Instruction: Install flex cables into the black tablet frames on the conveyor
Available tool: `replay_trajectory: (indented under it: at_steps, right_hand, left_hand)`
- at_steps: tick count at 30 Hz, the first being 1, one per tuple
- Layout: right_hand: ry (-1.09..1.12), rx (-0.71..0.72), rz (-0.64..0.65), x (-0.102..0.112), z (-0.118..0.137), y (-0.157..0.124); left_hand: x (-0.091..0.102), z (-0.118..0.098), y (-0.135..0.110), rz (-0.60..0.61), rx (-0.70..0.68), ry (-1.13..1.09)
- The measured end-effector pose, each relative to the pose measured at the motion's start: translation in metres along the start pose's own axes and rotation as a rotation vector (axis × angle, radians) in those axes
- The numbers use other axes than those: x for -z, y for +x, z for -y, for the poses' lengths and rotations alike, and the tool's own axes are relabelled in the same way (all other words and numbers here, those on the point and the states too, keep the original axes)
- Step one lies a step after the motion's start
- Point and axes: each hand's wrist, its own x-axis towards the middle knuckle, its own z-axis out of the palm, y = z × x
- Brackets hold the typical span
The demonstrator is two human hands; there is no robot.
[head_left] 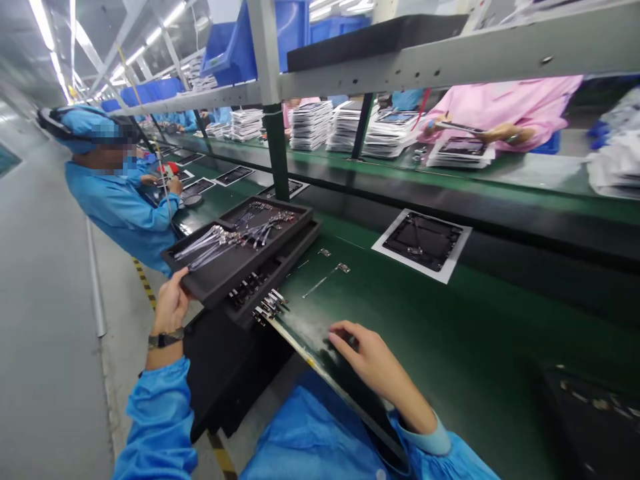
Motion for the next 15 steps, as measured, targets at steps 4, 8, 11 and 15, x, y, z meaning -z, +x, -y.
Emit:
replay_trajectory:
  at_steps: [4,8,11,15]
  right_hand:
    - [-0.154,0.16,-0.081,-0.03,0.024,0.036]
    - [-0.285,0.291,-0.127,-0.07,0.065,0.086]
    - [-0.381,0.283,-0.116,-0.101,0.094,0.122]
    - [-0.511,0.171,-0.06,-0.134,0.113,0.15]
  left_hand:
    - [-0.003,-0.031,0.009,0.004,-0.074,-0.203]
    - [0.0,-0.044,0.009,0.024,-0.113,-0.24]
    - [0.006,-0.045,0.009,0.03,-0.115,-0.289]
    - [0.014,-0.044,0.012,0.046,-0.107,-0.341]
